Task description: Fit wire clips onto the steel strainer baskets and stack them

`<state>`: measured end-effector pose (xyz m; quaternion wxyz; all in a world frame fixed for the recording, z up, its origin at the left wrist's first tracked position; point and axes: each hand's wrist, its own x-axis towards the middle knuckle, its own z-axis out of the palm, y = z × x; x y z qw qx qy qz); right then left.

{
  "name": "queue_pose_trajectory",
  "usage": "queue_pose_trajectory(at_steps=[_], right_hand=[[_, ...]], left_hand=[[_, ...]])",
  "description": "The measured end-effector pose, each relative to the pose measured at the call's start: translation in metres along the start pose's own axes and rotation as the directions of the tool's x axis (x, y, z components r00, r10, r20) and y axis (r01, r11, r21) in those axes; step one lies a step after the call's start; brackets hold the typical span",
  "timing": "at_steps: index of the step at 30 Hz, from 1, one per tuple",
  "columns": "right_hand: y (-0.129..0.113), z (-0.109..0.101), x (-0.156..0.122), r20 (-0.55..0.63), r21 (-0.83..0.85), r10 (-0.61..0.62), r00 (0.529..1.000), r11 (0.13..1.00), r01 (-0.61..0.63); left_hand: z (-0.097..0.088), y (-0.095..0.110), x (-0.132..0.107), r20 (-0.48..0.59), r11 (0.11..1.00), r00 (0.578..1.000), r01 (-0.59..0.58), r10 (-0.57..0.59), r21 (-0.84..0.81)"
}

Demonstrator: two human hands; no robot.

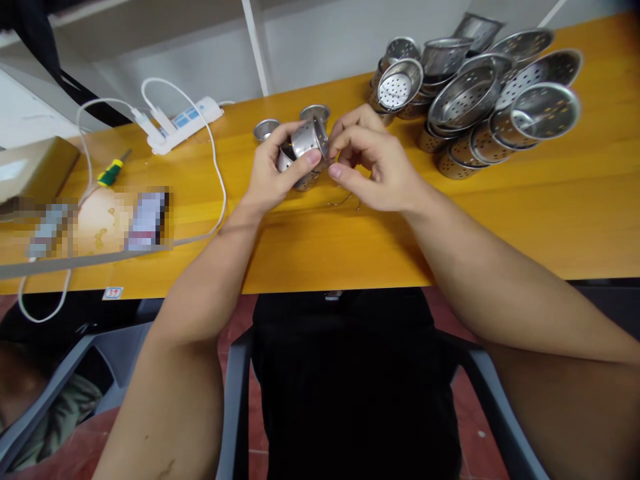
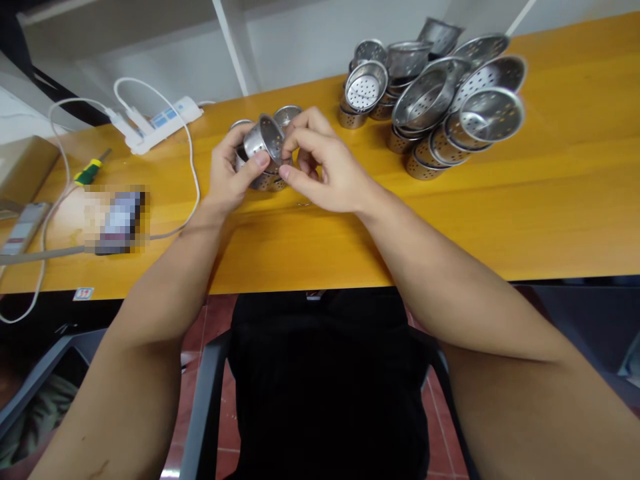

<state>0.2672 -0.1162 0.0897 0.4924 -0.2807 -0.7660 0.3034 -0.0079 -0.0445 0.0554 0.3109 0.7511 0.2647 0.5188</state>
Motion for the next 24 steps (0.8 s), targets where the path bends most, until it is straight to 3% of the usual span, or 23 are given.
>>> queue_pose_trajectory(at_steps=[5, 11, 17, 20, 24], right_hand=[[0.001, 0.002, 0.001, -0.035, 0.052, 0.046, 0.998, 0.998, -0.045], [-0.011, 0.004, 0.005, -0.061, 0.06, 0.069, 0.996, 0.996, -0.066], [-0.013, 0.009, 0.009, -0.124, 0.071, 0.04, 0.991, 0.997, -0.031], [-0.005, 0.012, 0.013, -0.167, 0.198, 0.029, 0.985, 0.98, 0.004], [-0.001, 0.002, 0.018, -0.171, 0.364, 0.167, 0.971, 0.927, -0.095]], left_hand=[[0.003, 0.006, -0.002, 0.045, 0.999, 0.999, 0.021, -0.02, -0.024], [0.007, -0.003, -0.005, 0.098, 0.989, 0.985, -0.137, 0.141, -0.053], [0.006, 0.002, -0.005, 0.076, 0.996, 0.993, -0.086, 0.088, -0.023], [0.005, -0.004, -0.003, 0.079, 0.994, 0.991, -0.105, 0.107, -0.037], [0.003, -0.014, 0.0, 0.023, 0.985, 0.986, -0.161, 0.163, -0.064]])
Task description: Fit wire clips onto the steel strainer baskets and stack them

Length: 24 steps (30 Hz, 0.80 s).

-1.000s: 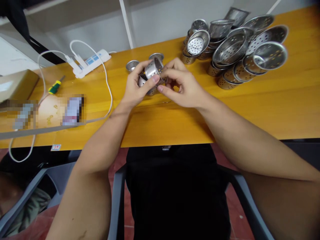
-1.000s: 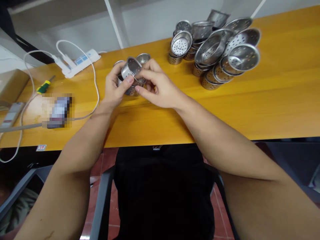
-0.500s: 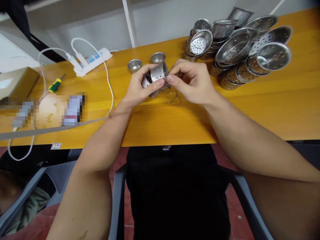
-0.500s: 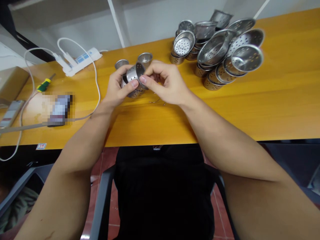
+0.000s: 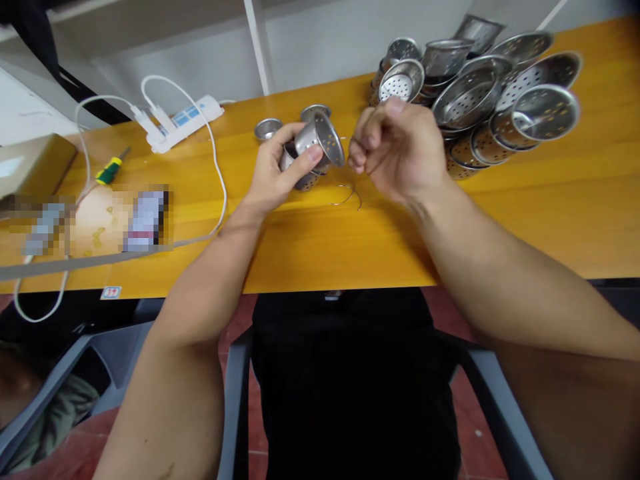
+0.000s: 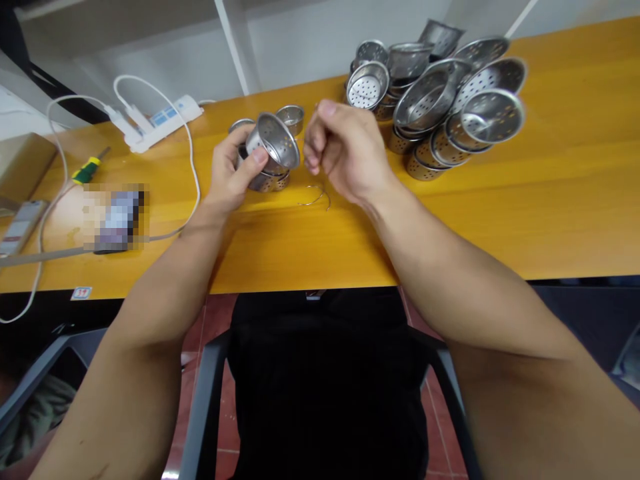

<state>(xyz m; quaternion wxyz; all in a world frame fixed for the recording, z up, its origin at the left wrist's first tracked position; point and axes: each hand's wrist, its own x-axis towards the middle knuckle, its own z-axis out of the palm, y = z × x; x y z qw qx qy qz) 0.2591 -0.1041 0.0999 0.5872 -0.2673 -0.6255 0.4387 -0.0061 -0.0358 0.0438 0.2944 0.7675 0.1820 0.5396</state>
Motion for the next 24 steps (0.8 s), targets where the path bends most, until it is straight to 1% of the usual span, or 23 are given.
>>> queue_pose_trajectory(at_steps=[1, 2, 3, 4, 5, 6, 8, 10, 11, 12, 13, 15, 17, 20, 22, 24], right_hand=[[-0.003, -0.004, 0.001, -0.038, -0.033, 0.015, 0.999, 0.999, -0.017], [-0.005, -0.009, 0.001, -0.083, -0.106, 0.01, 0.996, 0.994, -0.019], [-0.007, -0.014, 0.001, -0.123, -0.211, -0.016, 0.992, 0.978, -0.01], [-0.007, -0.018, 0.001, -0.136, -0.329, -0.049, 0.989, 0.944, 0.001], [-0.005, -0.023, 0.001, -0.111, -0.444, -0.064, 0.992, 0.896, 0.009], [-0.001, -0.028, 0.0, -0.055, -0.544, -0.047, 0.997, 0.839, 0.01], [0.014, -0.037, 0.0, 0.064, -0.668, 0.09, 0.994, 0.743, -0.024], [0.031, -0.045, -0.001, 0.126, -0.716, 0.228, 0.965, 0.695, -0.071], [0.039, -0.049, -0.002, 0.138, -0.724, 0.258, 0.956, 0.685, -0.08], [0.044, -0.051, -0.002, 0.142, -0.723, 0.258, 0.956, 0.687, -0.078], [0.048, -0.052, -0.003, 0.142, -0.712, 0.232, 0.962, 0.699, -0.064], [0.046, -0.05, -0.004, 0.112, -0.668, 0.14, 0.984, 0.744, -0.03], [0.038, -0.04, -0.006, 0.074, -0.586, 0.069, 0.995, 0.81, -0.013], [0.023, -0.016, -0.009, 0.077, -0.443, 0.04, 0.996, 0.896, -0.002], [0.018, -0.001, -0.012, 0.104, -0.4, 0.052, 0.993, 0.916, -0.006], [0.018, 0.008, -0.013, 0.104, -0.394, 0.066, 0.992, 0.919, -0.02]], left_hand=[[-0.002, -0.002, 0.0, -0.029, 1.0, 1.0, 0.0, 0.0, 0.015], [-0.004, -0.003, 0.001, -0.07, 0.999, 0.997, 0.017, -0.014, 0.045], [-0.006, -0.003, 0.001, -0.119, 0.996, 0.992, 0.044, -0.034, 0.083], [-0.009, -0.003, 0.002, -0.169, 0.99, 0.984, 0.071, -0.05, 0.121], [-0.013, -0.003, 0.002, -0.214, 0.985, 0.975, 0.089, -0.056, 0.151], [-0.016, -0.003, 0.002, -0.248, 0.982, 0.968, 0.09, -0.047, 0.167], [-0.024, -0.004, 0.002, -0.278, 0.985, 0.961, 0.053, -0.004, 0.167], [-0.03, -0.005, 0.001, -0.262, 0.985, 0.965, 0.032, 0.014, 0.171], [-0.032, -0.004, 0.0, -0.24, 0.98, 0.971, 0.045, 0.003, 0.194], [-0.033, -0.003, 0.0, -0.211, 0.971, 0.977, 0.07, -0.022, 0.227], [-0.034, -0.001, 0.0, -0.18, 0.961, 0.982, 0.1, -0.054, 0.259], [-0.032, 0.007, 0.0, -0.13, 0.945, 0.985, 0.144, -0.11, 0.293], [-0.028, 0.018, 0.0, -0.102, 0.947, 0.987, 0.152, -0.127, 0.282], [-0.019, 0.034, 0.003, -0.052, 0.951, 0.99, 0.141, -0.132, 0.274], [-0.015, 0.041, 0.004, -0.003, 0.95, 0.988, 0.147, -0.152, 0.276], [-0.015, 0.045, 0.006, 0.038, 0.951, 0.986, 0.147, -0.163, 0.274]])
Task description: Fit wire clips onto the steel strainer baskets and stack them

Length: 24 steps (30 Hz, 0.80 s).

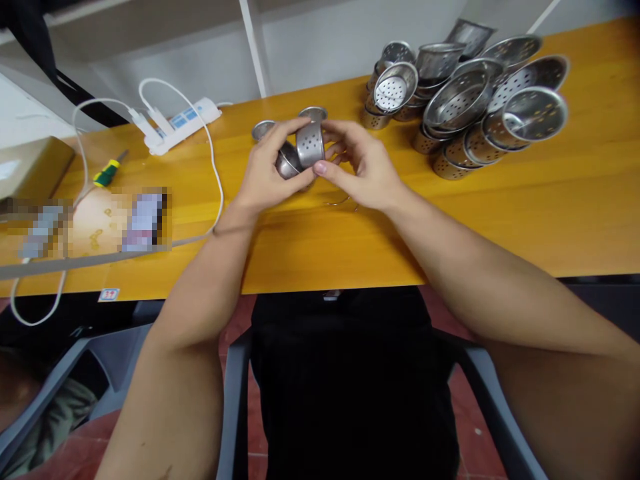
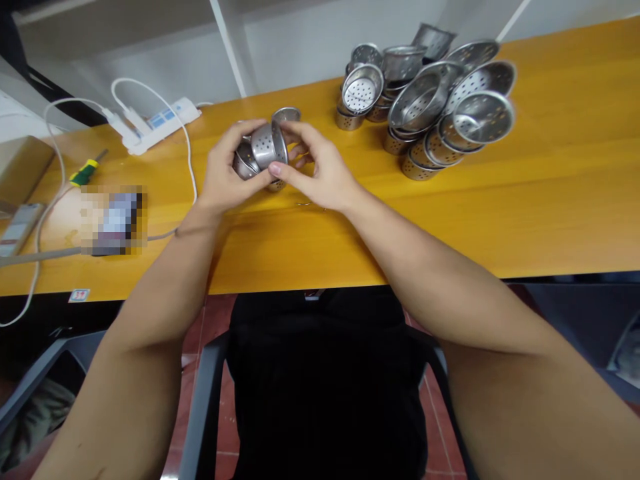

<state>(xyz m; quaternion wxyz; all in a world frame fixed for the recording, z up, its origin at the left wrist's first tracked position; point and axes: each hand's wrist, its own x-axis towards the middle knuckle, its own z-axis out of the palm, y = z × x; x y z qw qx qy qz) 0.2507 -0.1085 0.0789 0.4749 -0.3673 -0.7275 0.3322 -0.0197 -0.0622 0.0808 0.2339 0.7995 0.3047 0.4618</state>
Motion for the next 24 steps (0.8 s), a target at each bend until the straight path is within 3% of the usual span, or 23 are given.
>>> queue_pose_trajectory(at_steps=[6, 11, 16, 20, 24], right_hand=[[0.014, -0.01, 0.005, -0.13, -0.002, -0.017, 0.991, 1.0, 0.017], [0.027, -0.02, 0.008, -0.132, -0.133, 0.001, 0.991, 0.991, -0.019], [0.031, -0.015, 0.006, -0.116, -0.158, -0.045, 0.992, 0.987, 0.026], [0.026, -0.013, 0.005, -0.105, -0.171, -0.059, 0.993, 0.984, 0.041], [0.02, -0.013, 0.004, -0.085, -0.161, -0.042, 0.996, 0.987, 0.028]], left_hand=[[-0.02, -0.015, -0.001, 0.016, 1.0, 1.0, 0.022, -0.021, -0.014], [-0.03, -0.042, -0.005, 0.012, 0.994, 0.996, 0.088, -0.087, -0.068], [-0.023, -0.055, -0.002, -0.03, 0.987, 0.995, 0.093, -0.098, -0.128], [-0.013, -0.058, -0.002, -0.101, 0.946, 0.975, 0.164, -0.199, -0.281], [-0.002, -0.064, -0.004, -0.092, 0.89, 0.957, 0.218, -0.276, -0.4]])
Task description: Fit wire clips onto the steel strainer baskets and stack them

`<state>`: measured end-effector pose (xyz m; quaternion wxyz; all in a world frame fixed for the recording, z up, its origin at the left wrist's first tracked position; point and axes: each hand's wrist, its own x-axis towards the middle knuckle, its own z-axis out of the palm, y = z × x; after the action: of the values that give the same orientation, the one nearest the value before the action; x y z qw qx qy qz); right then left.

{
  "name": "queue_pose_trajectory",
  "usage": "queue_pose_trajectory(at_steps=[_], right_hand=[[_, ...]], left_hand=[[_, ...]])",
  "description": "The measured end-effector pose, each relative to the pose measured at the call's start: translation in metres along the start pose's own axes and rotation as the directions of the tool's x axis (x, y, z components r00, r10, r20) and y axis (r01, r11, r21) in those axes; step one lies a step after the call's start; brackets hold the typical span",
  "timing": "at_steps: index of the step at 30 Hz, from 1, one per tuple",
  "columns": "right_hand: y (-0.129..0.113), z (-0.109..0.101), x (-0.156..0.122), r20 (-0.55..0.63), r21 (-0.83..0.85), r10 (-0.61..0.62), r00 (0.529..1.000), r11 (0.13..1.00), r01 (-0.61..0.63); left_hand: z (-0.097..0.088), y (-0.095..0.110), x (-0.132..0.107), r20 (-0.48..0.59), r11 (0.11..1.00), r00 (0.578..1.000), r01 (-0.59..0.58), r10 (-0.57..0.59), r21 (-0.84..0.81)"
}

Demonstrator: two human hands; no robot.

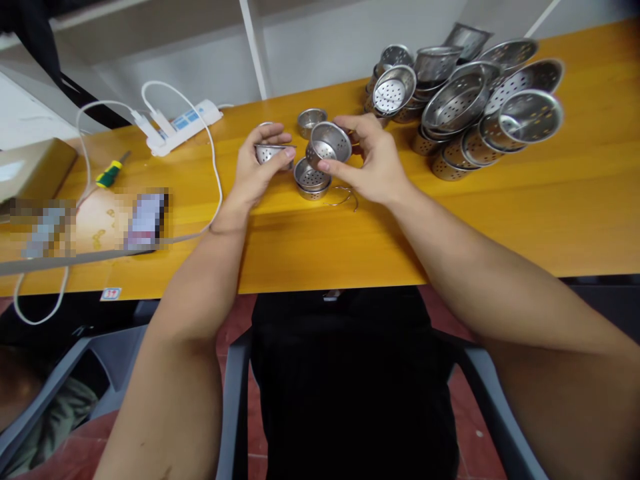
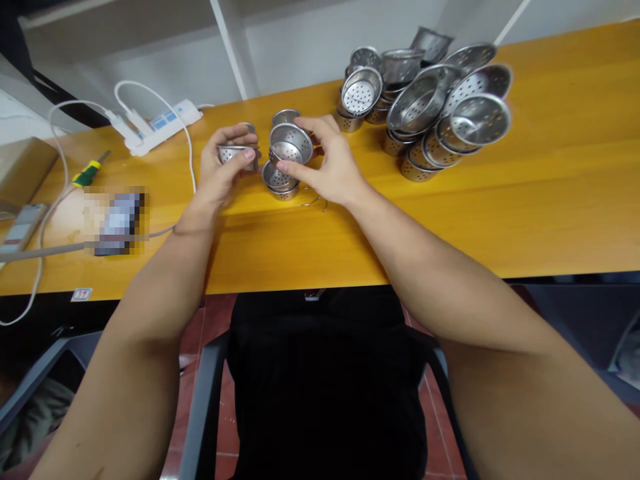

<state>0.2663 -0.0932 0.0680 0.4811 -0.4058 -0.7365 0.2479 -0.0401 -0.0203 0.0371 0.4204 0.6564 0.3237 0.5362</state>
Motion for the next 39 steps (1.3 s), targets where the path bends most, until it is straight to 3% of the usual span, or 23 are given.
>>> queue_pose_trajectory(at_steps=[5, 8, 10, 18, 25, 28, 30, 34, 39], right_hand=[[0.003, 0.003, -0.001, 0.039, 0.008, -0.018, 0.999, 1.0, 0.018], [0.005, 0.005, -0.002, 0.063, 0.023, -0.04, 0.997, 0.999, 0.039], [0.005, 0.005, -0.002, 0.083, 0.023, -0.046, 0.995, 0.999, 0.044], [0.011, 0.005, -0.003, 0.095, 0.097, -0.014, 0.995, 0.995, 0.005], [0.016, 0.006, -0.002, 0.145, 0.158, 0.005, 0.989, 0.987, -0.028], [0.019, 0.013, -0.001, 0.143, 0.13, -0.004, 0.99, 0.991, -0.014], [0.023, 0.019, -0.001, 0.127, 0.106, -0.005, 0.992, 0.994, -0.008], [0.034, 0.026, 0.0, 0.123, 0.079, -0.039, 0.992, 0.996, 0.029], [0.047, 0.026, 0.001, 0.166, 0.036, -0.068, 0.984, 0.997, 0.063]], left_hand=[[0.011, 0.005, -0.005, 0.057, 1.0, 0.998, 0.006, -0.007, 0.009], [0.014, 0.011, -0.007, 0.006, 0.999, 0.999, 0.037, -0.036, -0.02], [0.013, 0.009, -0.007, -0.023, 0.998, 0.998, 0.049, -0.05, -0.037], [0.002, 0.005, -0.012, 0.072, 0.996, 0.993, 0.089, -0.089, 0.005], [0.007, 0.011, -0.013, 0.0, 0.99, 0.992, 0.13, -0.13, -0.058], [0.007, 0.003, -0.008, 0.029, 0.999, 0.999, 0.031, -0.032, 0.022], [0.008, -0.001, -0.003, -0.008, 0.994, 0.998, -0.056, 0.057, 0.097], [0.004, 0.001, 0.005, -0.105, 0.952, 0.977, -0.152, 0.185, 0.264], [-0.005, 0.005, 0.009, -0.107, 0.889, 0.945, -0.247, 0.309, 0.386]])
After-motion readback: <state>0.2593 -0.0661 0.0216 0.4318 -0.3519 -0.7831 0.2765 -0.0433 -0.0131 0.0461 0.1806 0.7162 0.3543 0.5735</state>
